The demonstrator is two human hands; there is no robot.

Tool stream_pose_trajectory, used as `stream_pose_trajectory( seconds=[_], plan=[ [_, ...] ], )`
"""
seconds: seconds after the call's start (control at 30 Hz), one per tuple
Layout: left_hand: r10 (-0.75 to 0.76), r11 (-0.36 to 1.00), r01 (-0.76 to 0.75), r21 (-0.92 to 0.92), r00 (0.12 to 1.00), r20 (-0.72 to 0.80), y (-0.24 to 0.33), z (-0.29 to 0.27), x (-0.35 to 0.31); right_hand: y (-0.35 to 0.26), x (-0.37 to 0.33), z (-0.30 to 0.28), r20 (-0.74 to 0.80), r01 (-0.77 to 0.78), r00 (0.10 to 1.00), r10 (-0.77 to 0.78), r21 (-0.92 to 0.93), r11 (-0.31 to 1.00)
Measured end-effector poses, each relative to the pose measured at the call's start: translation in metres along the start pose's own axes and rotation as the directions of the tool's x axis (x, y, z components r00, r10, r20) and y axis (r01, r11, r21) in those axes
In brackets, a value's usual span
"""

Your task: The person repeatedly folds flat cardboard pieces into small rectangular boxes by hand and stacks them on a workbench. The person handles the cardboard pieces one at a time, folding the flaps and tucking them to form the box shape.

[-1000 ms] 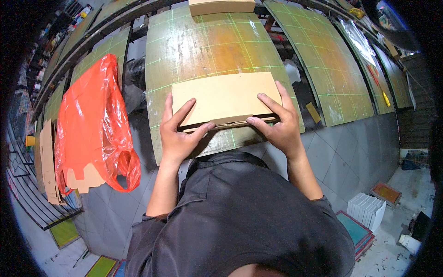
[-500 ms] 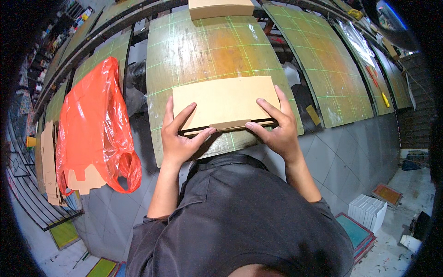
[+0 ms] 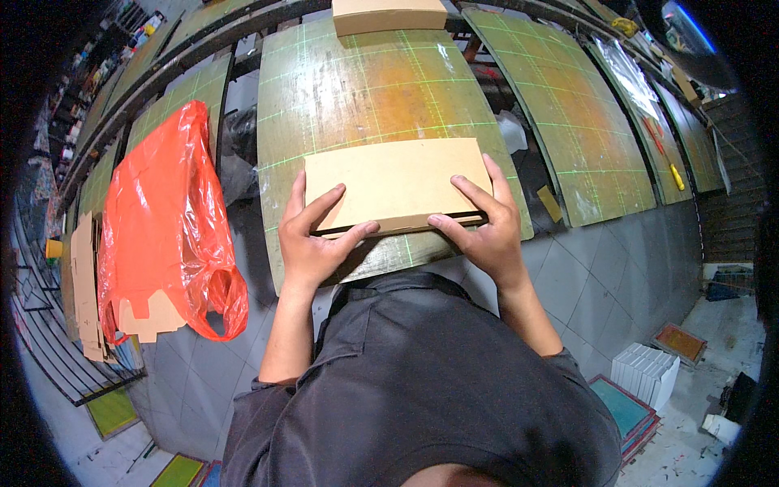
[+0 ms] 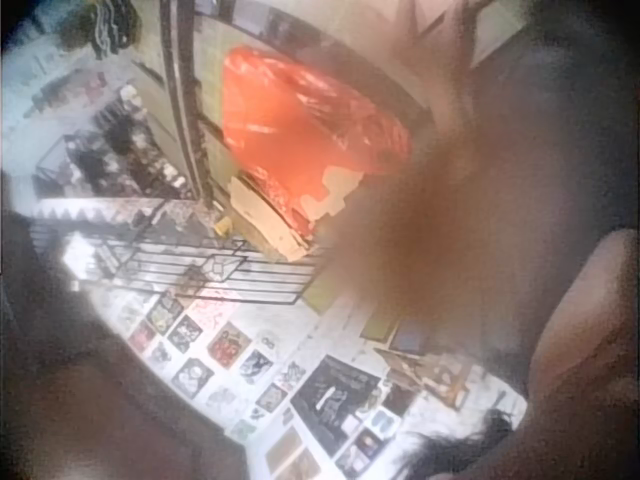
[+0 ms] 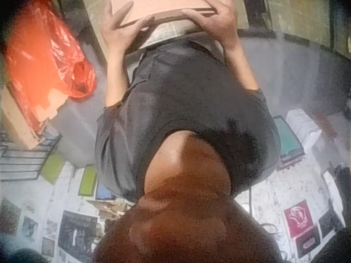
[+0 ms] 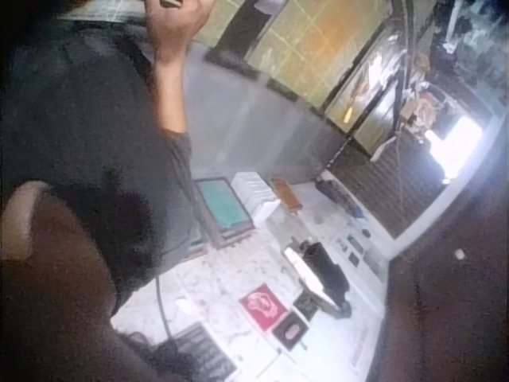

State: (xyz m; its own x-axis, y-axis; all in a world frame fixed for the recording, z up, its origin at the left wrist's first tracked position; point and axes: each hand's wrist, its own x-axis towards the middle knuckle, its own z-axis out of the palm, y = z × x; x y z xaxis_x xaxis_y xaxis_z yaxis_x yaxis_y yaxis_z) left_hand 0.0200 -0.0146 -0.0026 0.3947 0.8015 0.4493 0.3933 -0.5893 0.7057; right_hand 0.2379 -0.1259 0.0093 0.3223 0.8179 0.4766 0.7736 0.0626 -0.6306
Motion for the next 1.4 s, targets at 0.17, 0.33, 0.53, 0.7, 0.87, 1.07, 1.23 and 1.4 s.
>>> stream_pose_trajectory(
  seconds=[0.17,0.33,0.53,0.7,0.87,1.07,1.23,1.4],
  plan=[
    [0.079,0.996,-0.077,0.049,0.996,-0.039,-0.005,0.005,-0.003,0.0,-0.001,0.003,-0.021,0.008,1.0,-0.008,-0.011,1.0],
    [0.151,0.987,-0.143,0.077,0.981,-0.123,-0.006,0.013,-0.009,0.002,-0.004,0.008,-0.078,0.045,0.996,-0.046,-0.017,0.999],
    [0.249,0.964,-0.23,0.134,0.957,-0.147,-0.01,0.02,-0.017,0.009,-0.008,0.018,-0.157,0.14,0.978,-0.136,0.009,0.99],
    [0.296,0.943,-0.268,0.199,0.946,-0.13,-0.005,0.02,-0.02,0.011,-0.012,0.022,-0.182,0.196,0.964,-0.193,0.001,0.981],
    [0.245,0.965,-0.214,0.153,0.944,-0.22,-0.001,0.029,-0.021,0.006,-0.017,0.021,-0.193,0.108,0.976,-0.1,0.029,0.994],
    [0.301,0.945,-0.247,0.214,0.914,-0.271,-0.01,0.032,-0.024,-0.012,-0.023,0.027,-0.205,0.129,0.956,-0.209,-0.346,0.929],
    [0.371,0.904,-0.327,0.274,0.92,-0.125,-0.012,0.024,-0.027,-0.008,-0.019,0.025,-0.172,0.211,0.95,-0.259,-0.256,0.944],
    [0.372,0.91,-0.326,0.258,0.915,-0.155,-0.011,0.026,-0.028,-0.004,-0.015,0.024,-0.196,0.299,0.913,-0.357,-0.273,0.914]
  ],
)
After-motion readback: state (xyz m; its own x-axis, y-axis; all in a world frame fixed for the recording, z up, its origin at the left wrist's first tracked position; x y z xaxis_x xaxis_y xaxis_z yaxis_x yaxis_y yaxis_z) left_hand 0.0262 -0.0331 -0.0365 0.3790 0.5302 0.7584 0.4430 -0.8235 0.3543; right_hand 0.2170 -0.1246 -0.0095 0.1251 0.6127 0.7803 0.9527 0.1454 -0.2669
